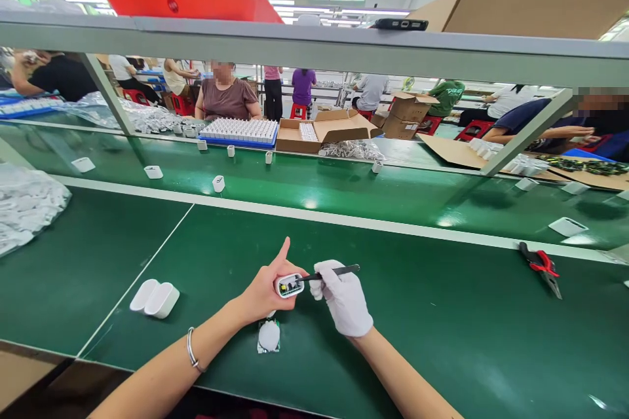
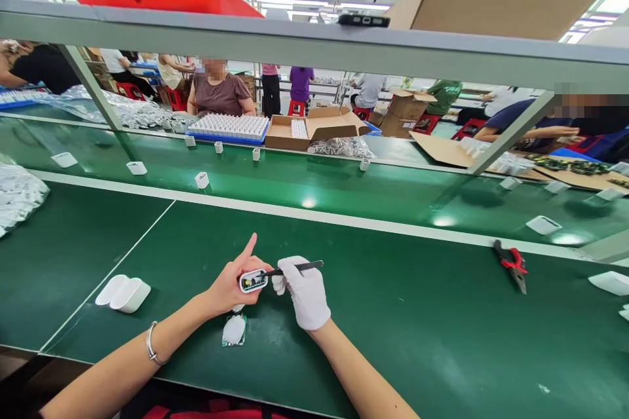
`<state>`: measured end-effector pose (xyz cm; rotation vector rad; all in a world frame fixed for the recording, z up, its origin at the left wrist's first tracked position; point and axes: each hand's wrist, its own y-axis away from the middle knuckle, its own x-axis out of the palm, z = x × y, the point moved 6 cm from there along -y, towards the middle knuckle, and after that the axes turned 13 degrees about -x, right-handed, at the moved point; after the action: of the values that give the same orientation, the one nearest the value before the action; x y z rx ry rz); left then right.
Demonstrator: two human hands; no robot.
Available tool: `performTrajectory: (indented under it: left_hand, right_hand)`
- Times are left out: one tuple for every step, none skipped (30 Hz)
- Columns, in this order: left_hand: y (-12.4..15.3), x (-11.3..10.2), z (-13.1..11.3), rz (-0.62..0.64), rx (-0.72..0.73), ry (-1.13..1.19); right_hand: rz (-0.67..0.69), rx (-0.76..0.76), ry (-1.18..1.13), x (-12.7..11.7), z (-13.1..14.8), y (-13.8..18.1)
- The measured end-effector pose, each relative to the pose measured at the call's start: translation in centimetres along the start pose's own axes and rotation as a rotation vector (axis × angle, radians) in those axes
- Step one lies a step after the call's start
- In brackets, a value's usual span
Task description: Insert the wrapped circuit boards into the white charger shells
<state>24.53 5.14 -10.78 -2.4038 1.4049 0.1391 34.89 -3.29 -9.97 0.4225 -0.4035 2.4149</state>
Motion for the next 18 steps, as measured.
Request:
performTrajectory:
  left_hand:
    - [0.0,0.0,0.0,-0.004,0.010,-0.001]
    - [0.0,-0.1,0.0,-0.008,0.021,-0.002]
    - [0.0,-0.1,-0.1,-0.010,0.031,-0.002]
    - [0.0,-0.1,-0.1,-0.010,0.039,-0.004]
    - [0.0,-0.1,-0.2,-0.008,0.042,-0.009]
    - [0.0,-0.1,-0.2,-0.006,0.038,-0.015]
    - [0.1,-0.1,-0.3,-0.004,0.032,-0.023]
    - [0.1,-0.1,-0.3,-0.003,0.026,-0.032]
    - [0.1,-0.1,-0.4,-0.003,0.023,-0.040]
    - [0.2,-0.1,-0.5,-0.007,0.025,-0.046]
    - [0.2,-0.1,-0.6,-0.015,0.032,-0.048]
    - [0.3,-0.2,-0.7,-0.026,0.041,-0.048]
    - [0.3,-0.3,-0.7,-0.038,0.052,-0.048]
    - [0.3,-0.3,-0.8,-0.050,0.061,-0.048]
    - [0.3,-0.4,-0.8,-0.060,0.068,-0.048]
    - [0.3,-0.4,-0.9,-0.061,0.071,-0.049]
    - [0.2,-0.4,-0.9,-0.055,0.073,-0.050]
    - [0.2,-0.4,-0.9,-0.047,0.077,-0.048]
  right_hand:
    - [-0.001,-0.005,0.018,0.0,0.0,0.0]
    - [-0.002,-0.009,0.036,0.0,-0.1,0.0]
    - [-0.001,-0.013,0.053,-0.1,-0.2,0.1]
    - [-0.003,-0.017,0.070,-0.1,-0.3,0.1]
    - [-0.004,-0.020,0.085,-0.2,-0.4,0.1]
    - [-0.005,-0.020,0.099,-0.2,-0.5,0.1]
    - [-0.005,-0.016,0.111,-0.2,-0.6,0.1]
    - [-0.003,-0.010,0.125,-0.2,-0.6,0.1]
    - [-0.001,-0.006,0.141,-0.2,-0.6,0.1]
    - [0.003,-0.004,0.163,-0.1,-0.4,0.1]
    - [0.008,-0.008,0.189,0.0,-0.3,0.1]
    - [0.015,-0.014,0.217,0.2,-0.1,0.1]
    - [0.026,-0.023,0.244,0.4,0.2,0.1]
    - [0.036,-0.032,0.266,0.6,0.4,0.2]
    - [0.045,-0.038,0.277,0.8,0.5,0.2]
    - [0.054,-0.042,0.277,0.9,0.6,0.3]
    - [0.054,-0.046,0.263,0.9,0.7,0.3]
    - [0.038,-0.052,0.227,0.7,0.9,0.2]
